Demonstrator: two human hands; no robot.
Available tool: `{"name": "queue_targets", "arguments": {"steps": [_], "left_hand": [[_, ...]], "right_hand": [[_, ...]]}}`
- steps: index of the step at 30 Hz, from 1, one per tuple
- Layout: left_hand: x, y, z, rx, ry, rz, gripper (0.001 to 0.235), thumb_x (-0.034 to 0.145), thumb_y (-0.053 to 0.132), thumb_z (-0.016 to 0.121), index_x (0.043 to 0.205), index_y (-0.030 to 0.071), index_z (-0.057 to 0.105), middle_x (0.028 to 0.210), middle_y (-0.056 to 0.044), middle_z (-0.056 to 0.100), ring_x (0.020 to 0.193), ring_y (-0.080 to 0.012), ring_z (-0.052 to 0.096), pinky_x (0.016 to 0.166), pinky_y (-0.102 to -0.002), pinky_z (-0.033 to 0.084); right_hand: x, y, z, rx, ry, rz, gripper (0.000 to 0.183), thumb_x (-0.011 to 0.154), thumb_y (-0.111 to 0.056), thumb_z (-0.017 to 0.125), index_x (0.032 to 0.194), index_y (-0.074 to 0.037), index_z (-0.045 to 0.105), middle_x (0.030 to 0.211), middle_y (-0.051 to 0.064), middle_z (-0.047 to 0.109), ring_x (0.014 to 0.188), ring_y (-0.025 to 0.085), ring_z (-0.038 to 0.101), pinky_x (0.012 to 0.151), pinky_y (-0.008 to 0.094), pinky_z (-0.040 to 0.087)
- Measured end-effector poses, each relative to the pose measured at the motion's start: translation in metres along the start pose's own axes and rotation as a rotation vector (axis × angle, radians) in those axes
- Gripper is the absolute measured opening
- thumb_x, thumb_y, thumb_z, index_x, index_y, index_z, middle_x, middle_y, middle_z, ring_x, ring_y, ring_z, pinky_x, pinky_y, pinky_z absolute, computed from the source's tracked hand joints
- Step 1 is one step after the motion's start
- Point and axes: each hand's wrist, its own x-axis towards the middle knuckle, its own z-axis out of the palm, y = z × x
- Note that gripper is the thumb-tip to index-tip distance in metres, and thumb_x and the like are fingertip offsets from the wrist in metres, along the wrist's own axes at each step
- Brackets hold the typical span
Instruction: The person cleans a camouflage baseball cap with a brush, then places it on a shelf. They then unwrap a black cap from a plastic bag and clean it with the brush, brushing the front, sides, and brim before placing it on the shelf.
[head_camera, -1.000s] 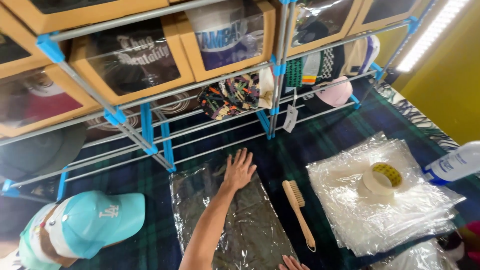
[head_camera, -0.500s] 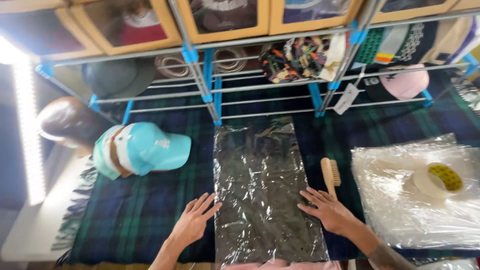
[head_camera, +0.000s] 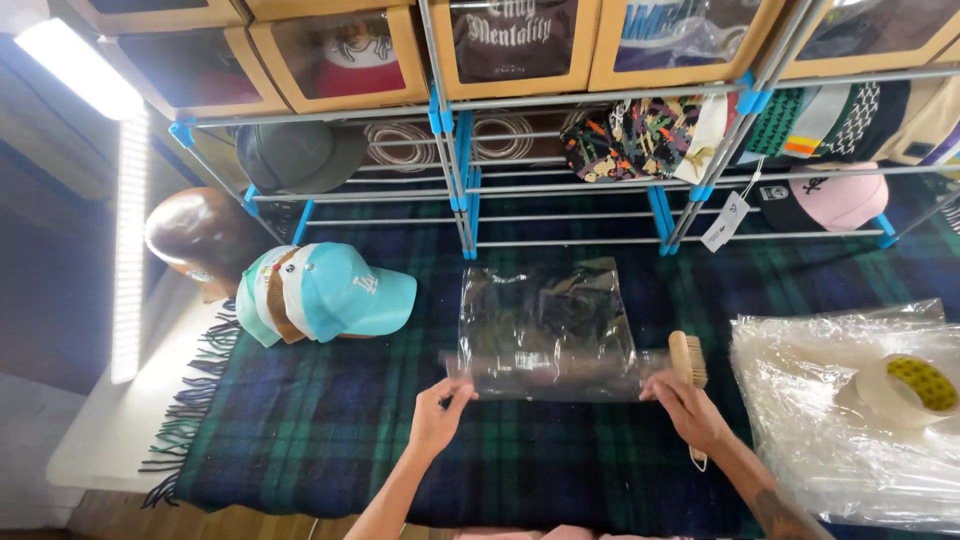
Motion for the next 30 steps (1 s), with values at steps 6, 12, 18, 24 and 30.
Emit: {"name": "queue_targets", "arguments": {"steps": [6, 12, 18, 24, 30], "left_hand": [[0.029, -0.002, 0.022, -0.075, 0.114, -0.034, 0.017, 0.098, 0.025, 0.070, 0.090, 0.012, 0.077, 0.074, -0.006, 0.080, 0.073, -0.0179, 0.075, 0.076, -0.035, 0.057], [0.035, -0.023, 0.049, -0.140, 0.283, -0.171, 0.033, 0.105, 0.029, 0.056, 0.080, 0.012, 0.069, 0.062, -0.004, 0.073, 0.064, -0.0177, 0.070, 0.070, -0.032, 0.054], [0.019, -0.025, 0.057, -0.004, 0.425, -0.328, 0.037, 0.102, 0.036, 0.052, 0.073, 0.013, 0.055, 0.070, 0.001, 0.067, 0.070, -0.0168, 0.060, 0.070, -0.037, 0.045], [0.003, -0.006, 0.047, 0.052, 0.299, -0.363, 0.019, 0.100, 0.030, 0.060, 0.108, 0.015, 0.070, 0.070, 0.001, 0.066, 0.065, -0.0137, 0.060, 0.070, -0.033, 0.051], [0.020, -0.049, 0.056, 0.325, 0.284, -0.243, 0.009, 0.103, 0.022, 0.057, 0.109, 0.016, 0.059, 0.062, -0.005, 0.066, 0.049, -0.0214, 0.060, 0.053, -0.038, 0.045]], "right_hand": [[0.041, -0.004, 0.027, 0.262, 0.354, 0.317, 0.026, 0.108, -0.023, 0.049, 0.104, -0.005, 0.067, 0.058, 0.010, 0.066, 0.066, 0.023, 0.067, 0.070, 0.039, 0.055], [0.036, -0.080, 0.023, 0.147, 0.291, 0.377, 0.033, 0.096, -0.035, 0.075, 0.091, -0.003, 0.079, 0.065, 0.014, 0.074, 0.072, 0.019, 0.071, 0.072, 0.041, 0.056], [0.059, -0.044, 0.041, -0.018, 0.374, 0.527, 0.056, 0.108, -0.045, 0.052, 0.066, -0.008, 0.056, 0.054, 0.004, 0.053, 0.048, 0.016, 0.048, 0.047, 0.033, 0.038], [0.066, -0.013, 0.051, -0.174, 0.327, 0.629, 0.056, 0.111, -0.043, 0.041, 0.096, 0.000, 0.073, 0.088, 0.019, 0.074, 0.081, 0.036, 0.068, 0.075, 0.050, 0.050], [0.059, -0.016, 0.056, -0.182, 0.346, 0.681, 0.054, 0.113, -0.038, 0.038, 0.088, 0.002, 0.065, 0.085, 0.021, 0.071, 0.079, 0.040, 0.066, 0.075, 0.053, 0.047]]}}
